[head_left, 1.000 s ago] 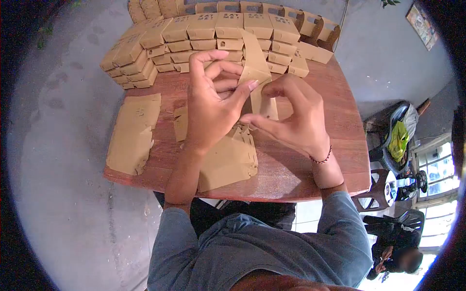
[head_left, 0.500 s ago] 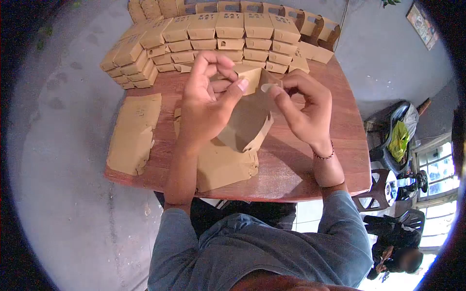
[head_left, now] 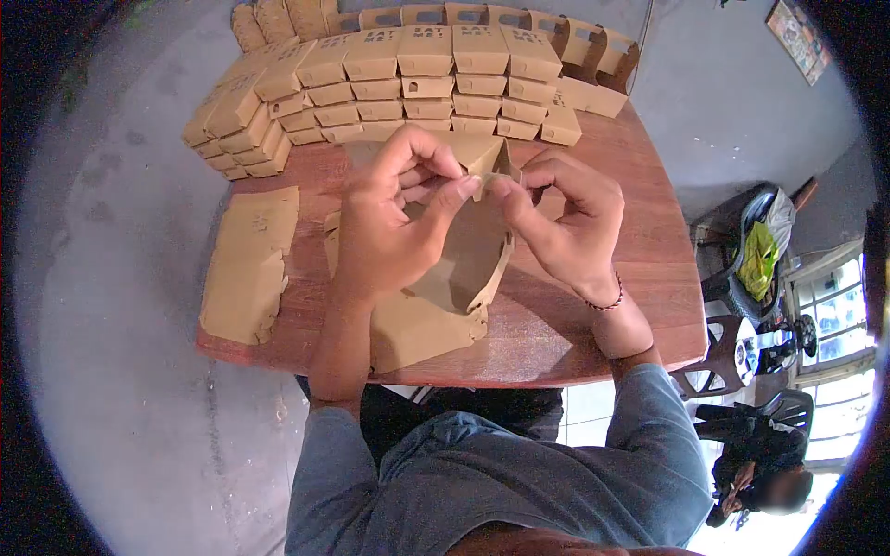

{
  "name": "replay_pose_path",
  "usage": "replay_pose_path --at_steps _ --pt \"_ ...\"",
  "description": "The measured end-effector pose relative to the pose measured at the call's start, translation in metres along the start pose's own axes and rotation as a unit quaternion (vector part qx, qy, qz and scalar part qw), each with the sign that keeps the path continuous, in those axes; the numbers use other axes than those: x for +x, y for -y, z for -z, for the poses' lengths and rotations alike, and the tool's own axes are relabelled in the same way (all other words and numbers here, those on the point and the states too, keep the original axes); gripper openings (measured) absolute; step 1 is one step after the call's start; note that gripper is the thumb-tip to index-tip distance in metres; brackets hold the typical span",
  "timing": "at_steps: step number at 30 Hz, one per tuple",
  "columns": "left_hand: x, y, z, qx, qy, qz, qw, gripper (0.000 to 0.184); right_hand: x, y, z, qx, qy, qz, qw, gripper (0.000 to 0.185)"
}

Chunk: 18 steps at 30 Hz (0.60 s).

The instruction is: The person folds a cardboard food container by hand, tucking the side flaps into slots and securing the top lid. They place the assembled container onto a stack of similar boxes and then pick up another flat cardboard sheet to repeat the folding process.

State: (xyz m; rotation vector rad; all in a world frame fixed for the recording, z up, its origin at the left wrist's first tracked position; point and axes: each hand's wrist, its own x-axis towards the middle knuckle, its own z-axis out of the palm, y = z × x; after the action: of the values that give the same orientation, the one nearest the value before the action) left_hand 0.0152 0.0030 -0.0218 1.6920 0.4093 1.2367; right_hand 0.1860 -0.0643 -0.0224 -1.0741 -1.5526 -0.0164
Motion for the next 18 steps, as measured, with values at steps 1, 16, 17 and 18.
replay_pose_path --at_steps 1,16,17,18 --pt "0.000 0.002 0.001 0.006 0.012 -0.008 1.000 0.017 0.000 0.001 0.000 0.001 0.004 -0.007 1.000 0.014" --pt "0.002 0.000 -0.006 0.009 0.036 -0.037 0.999 0.023 0.004 -0.002 0.003 0.048 0.041 -0.017 0.998 0.019" --pt "0.003 0.002 -0.004 0.018 0.044 -0.025 0.999 0.022 0.004 -0.002 0.002 0.047 0.058 -0.032 0.997 0.021" --pt "0.003 0.005 -0.004 0.019 0.042 -0.022 0.999 0.022 0.006 -0.002 0.002 0.049 0.060 -0.033 0.996 0.021"
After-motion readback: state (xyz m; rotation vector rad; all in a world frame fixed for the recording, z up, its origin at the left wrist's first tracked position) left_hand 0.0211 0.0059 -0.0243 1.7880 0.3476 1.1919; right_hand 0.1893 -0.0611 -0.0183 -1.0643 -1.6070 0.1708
